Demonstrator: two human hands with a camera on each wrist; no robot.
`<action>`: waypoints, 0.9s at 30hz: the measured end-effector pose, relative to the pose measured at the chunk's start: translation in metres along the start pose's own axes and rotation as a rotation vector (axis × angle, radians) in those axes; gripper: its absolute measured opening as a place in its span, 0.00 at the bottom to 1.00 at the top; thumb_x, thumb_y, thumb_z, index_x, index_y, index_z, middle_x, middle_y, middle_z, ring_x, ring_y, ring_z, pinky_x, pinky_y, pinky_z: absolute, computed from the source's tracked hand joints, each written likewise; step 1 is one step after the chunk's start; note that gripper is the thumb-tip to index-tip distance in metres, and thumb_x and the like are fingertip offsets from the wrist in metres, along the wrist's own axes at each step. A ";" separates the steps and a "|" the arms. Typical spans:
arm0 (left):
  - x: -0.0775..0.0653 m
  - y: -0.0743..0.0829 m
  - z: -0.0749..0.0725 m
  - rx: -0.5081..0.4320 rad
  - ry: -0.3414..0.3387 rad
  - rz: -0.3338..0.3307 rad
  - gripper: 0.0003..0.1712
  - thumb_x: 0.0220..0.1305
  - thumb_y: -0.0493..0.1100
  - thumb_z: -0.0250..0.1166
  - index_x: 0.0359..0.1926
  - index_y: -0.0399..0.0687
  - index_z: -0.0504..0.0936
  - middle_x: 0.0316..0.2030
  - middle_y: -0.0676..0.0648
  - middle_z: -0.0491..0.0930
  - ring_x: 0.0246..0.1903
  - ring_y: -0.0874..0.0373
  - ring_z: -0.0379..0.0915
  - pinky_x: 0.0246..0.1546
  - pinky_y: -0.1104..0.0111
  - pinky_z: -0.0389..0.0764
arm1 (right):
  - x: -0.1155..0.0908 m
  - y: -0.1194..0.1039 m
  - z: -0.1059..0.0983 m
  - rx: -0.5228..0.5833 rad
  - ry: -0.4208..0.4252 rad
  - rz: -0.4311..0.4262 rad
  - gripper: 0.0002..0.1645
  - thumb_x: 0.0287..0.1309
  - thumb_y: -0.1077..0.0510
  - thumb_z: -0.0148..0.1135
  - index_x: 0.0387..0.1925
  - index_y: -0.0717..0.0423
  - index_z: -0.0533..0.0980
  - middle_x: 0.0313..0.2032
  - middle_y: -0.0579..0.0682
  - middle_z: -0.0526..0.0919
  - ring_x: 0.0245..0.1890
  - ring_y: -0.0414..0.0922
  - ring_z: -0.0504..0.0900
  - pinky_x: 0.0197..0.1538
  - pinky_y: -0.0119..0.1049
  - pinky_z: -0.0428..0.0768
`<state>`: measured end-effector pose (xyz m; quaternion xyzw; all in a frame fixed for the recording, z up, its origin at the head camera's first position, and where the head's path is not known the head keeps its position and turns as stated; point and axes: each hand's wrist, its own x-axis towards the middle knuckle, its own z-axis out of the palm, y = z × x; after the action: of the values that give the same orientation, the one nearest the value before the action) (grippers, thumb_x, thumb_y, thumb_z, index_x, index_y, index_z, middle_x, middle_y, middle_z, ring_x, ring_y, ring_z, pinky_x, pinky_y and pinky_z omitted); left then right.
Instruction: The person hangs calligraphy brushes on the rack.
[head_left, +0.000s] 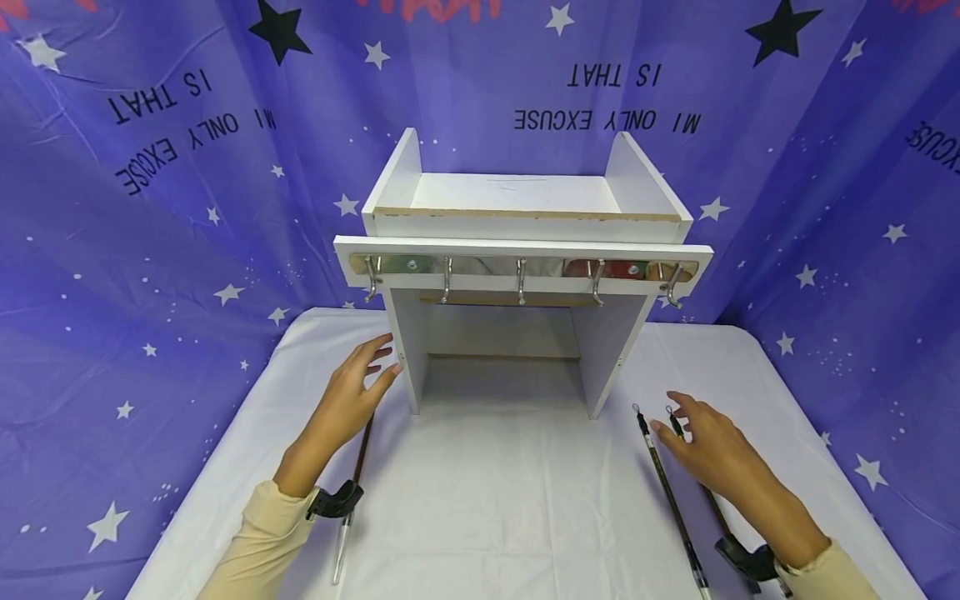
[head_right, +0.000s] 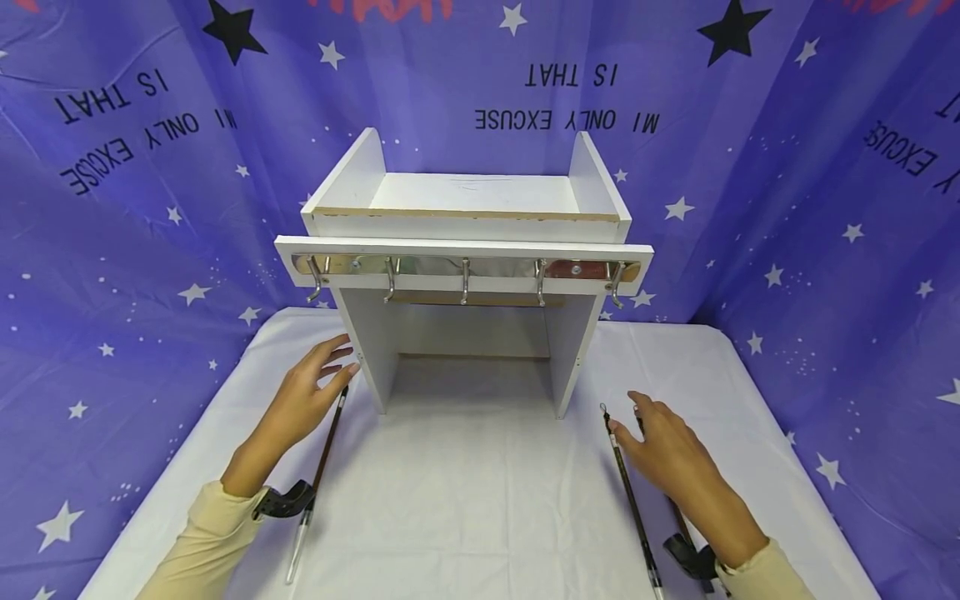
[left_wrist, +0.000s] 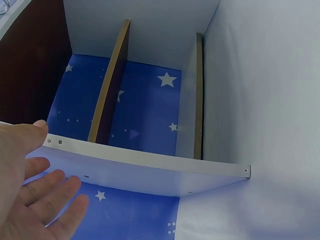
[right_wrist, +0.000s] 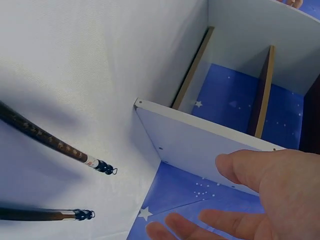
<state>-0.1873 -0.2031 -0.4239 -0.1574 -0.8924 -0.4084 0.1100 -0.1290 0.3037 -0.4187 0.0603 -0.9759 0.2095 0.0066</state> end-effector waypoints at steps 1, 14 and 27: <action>0.000 0.000 0.001 -0.001 0.000 0.002 0.32 0.81 0.48 0.60 0.77 0.40 0.66 0.69 0.33 0.73 0.64 0.32 0.76 0.65 0.42 0.79 | -0.001 0.001 0.000 0.002 -0.006 0.004 0.40 0.74 0.47 0.64 0.72 0.72 0.66 0.55 0.74 0.82 0.47 0.67 0.85 0.42 0.62 0.85; 0.008 0.006 0.004 -0.023 0.001 -0.010 0.33 0.83 0.50 0.57 0.77 0.36 0.64 0.70 0.33 0.72 0.63 0.33 0.77 0.63 0.42 0.81 | -0.006 0.013 0.003 0.003 -0.044 0.068 0.46 0.76 0.44 0.62 0.75 0.74 0.58 0.56 0.75 0.80 0.53 0.72 0.82 0.47 0.66 0.84; 0.011 0.005 0.007 -0.003 0.038 0.025 0.27 0.83 0.45 0.57 0.74 0.35 0.68 0.67 0.32 0.75 0.62 0.35 0.79 0.63 0.42 0.81 | -0.009 0.027 0.011 -0.015 -0.014 0.038 0.38 0.74 0.48 0.64 0.70 0.73 0.67 0.50 0.71 0.83 0.46 0.66 0.85 0.42 0.62 0.85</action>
<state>-0.1962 -0.1924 -0.4218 -0.1610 -0.8874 -0.4114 0.1316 -0.1231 0.3244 -0.4397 0.0431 -0.9784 0.2021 -0.0038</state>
